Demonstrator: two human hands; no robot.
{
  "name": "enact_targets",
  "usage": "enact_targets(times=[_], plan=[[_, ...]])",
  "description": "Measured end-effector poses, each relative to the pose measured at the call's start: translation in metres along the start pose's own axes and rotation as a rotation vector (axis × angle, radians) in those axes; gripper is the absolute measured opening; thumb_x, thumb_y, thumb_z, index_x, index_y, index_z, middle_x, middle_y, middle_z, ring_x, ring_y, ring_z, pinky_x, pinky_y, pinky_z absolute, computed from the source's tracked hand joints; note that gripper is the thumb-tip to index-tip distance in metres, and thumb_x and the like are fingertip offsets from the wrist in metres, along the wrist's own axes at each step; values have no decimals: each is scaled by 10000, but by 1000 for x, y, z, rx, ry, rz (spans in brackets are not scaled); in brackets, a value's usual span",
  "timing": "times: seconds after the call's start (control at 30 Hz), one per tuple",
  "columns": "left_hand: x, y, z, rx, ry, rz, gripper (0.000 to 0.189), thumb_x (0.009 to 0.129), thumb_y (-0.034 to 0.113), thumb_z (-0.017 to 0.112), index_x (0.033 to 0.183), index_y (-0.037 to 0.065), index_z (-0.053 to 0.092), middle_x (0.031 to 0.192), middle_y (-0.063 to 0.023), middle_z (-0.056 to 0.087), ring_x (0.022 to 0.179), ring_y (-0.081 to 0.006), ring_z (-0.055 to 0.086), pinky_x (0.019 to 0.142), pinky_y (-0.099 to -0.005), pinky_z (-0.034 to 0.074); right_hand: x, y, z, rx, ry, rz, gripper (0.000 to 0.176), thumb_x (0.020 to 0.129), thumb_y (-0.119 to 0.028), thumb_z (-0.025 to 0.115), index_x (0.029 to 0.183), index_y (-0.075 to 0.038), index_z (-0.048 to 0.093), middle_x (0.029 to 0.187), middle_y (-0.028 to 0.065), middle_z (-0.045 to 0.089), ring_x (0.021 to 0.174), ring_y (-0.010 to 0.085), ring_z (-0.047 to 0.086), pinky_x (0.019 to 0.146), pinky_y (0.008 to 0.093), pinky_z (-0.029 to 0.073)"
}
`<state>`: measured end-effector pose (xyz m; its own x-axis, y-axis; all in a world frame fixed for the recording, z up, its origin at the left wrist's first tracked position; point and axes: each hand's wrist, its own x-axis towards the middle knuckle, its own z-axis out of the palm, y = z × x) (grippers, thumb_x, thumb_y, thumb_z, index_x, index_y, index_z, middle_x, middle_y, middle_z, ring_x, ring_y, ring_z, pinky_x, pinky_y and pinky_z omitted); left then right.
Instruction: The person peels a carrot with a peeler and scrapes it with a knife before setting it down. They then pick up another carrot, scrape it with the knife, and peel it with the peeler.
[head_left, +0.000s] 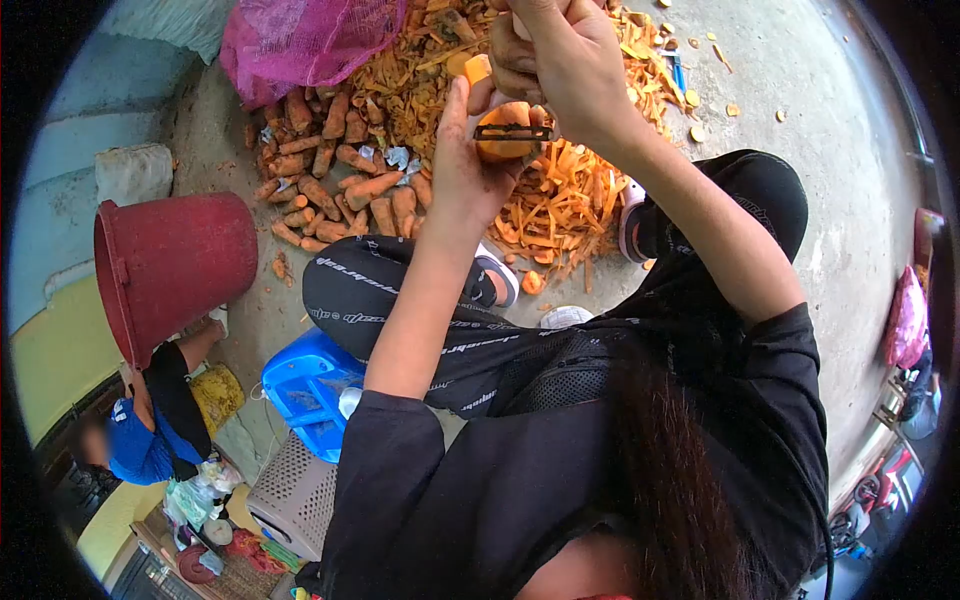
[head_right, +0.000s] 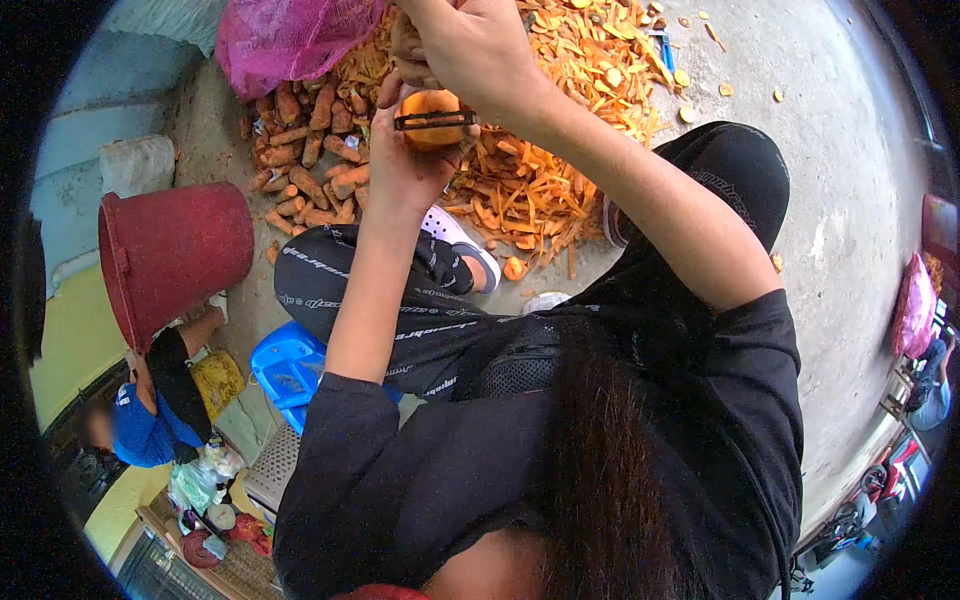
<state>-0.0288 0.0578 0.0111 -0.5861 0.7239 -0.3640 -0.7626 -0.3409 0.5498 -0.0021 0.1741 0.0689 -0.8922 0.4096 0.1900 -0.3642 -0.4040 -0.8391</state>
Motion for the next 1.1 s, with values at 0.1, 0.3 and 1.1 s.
enact_targets(times=[0.1,0.3,1.1], plan=[[7,-5,-11,-77,-7,-21,285,966,377,370,1159,204,492,1023,-31,609,886,-196,626,634,-358,548,2,-3,-4,99,28,175,214,986,-300,436,857,-138,384,614,-50,332,449,41,312,393,191,319],[-1,-11,14,137,-67,152,328,961,436,376,1142,188,490,938,-24,586,798,-178,608,588,-335,527,21,-6,-17,122,136,301,198,972,-327,443,892,-160,375,625,-44,303,462,56,314,418,221,453],[4,-12,-6,-18,-15,135,474,969,495,297,1207,112,445,953,-78,601,873,-213,614,684,-361,548,6,-1,1,34,13,-105,206,990,-263,436,864,-112,374,603,-52,349,450,31,321,395,191,288]])
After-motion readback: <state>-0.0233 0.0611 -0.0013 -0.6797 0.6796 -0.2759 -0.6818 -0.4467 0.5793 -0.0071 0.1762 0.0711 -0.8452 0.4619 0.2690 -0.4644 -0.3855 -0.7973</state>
